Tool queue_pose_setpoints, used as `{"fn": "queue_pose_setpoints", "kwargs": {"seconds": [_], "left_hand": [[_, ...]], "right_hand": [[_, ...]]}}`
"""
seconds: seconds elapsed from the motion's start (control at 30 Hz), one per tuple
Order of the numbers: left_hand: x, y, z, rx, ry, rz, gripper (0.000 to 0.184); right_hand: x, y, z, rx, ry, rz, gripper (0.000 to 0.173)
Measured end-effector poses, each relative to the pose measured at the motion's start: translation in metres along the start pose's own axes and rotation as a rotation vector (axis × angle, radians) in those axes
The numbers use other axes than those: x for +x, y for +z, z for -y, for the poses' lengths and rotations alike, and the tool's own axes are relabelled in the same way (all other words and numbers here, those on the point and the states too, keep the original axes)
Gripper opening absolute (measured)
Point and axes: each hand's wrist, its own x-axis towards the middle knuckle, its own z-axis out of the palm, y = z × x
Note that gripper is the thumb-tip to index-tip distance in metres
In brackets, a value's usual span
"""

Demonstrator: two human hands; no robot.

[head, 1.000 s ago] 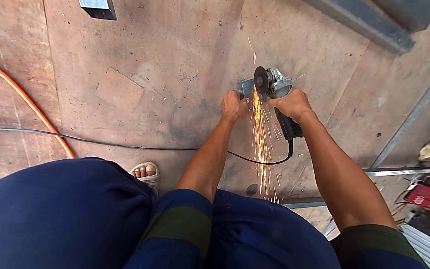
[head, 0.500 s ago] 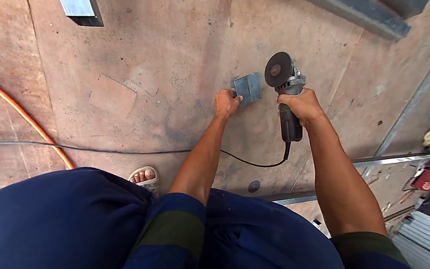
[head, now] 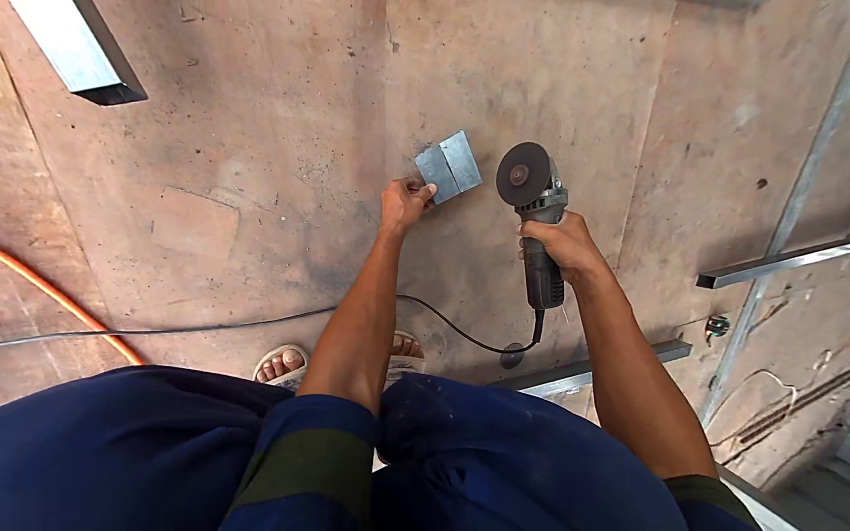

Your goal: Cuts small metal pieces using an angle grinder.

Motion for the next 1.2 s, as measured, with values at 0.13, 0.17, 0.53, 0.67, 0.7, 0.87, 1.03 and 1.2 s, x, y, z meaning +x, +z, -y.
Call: {"fn": "queue_pose_setpoints", "kwargs": {"seconds": [0.13,0.17,0.53,0.67,0.7,0.87,1.03,1.2], "left_hand": [[-0.002,-0.001,0.002,-0.059,0.008,-0.004,0.030],[-0.003,-0.002,0.003,-0.063,0.006,-0.006,0.029],[-0.009,0.002,-0.002,0.036,-0.031,-0.070,0.029],[-0.006,0.008,-0.007,0.174,-0.038,-0.089,0.035],[-0.005,0.010,-0.009,0.186,-0.038,-0.097,0.035],[-0.006,0.001,-0.004,0.294,-0.046,-0.137,0.037],[-0.046,-0.043,-0.006,0.503,-0.110,-0.551,0.032],[-0.060,-0.073,-0.002,0.178,-0.068,-0.619,0.044]], "right_hand": [[-0.008,0.000,-0.017,0.048,0.011,0.005,0.043],[-0.010,-0.001,-0.020,0.057,0.013,0.008,0.043],[-0.030,-0.013,-0.054,0.133,0.054,0.002,0.041],[-0.041,-0.012,-0.061,0.137,0.072,-0.007,0.039],[-0.043,-0.012,-0.062,0.139,0.076,-0.008,0.039],[-0.050,-0.016,-0.075,0.163,0.103,-0.024,0.037],[-0.057,-0.022,-0.087,0.202,0.114,-0.047,0.037],[-0.057,-0.012,-0.102,0.209,0.117,-0.044,0.038]]}}
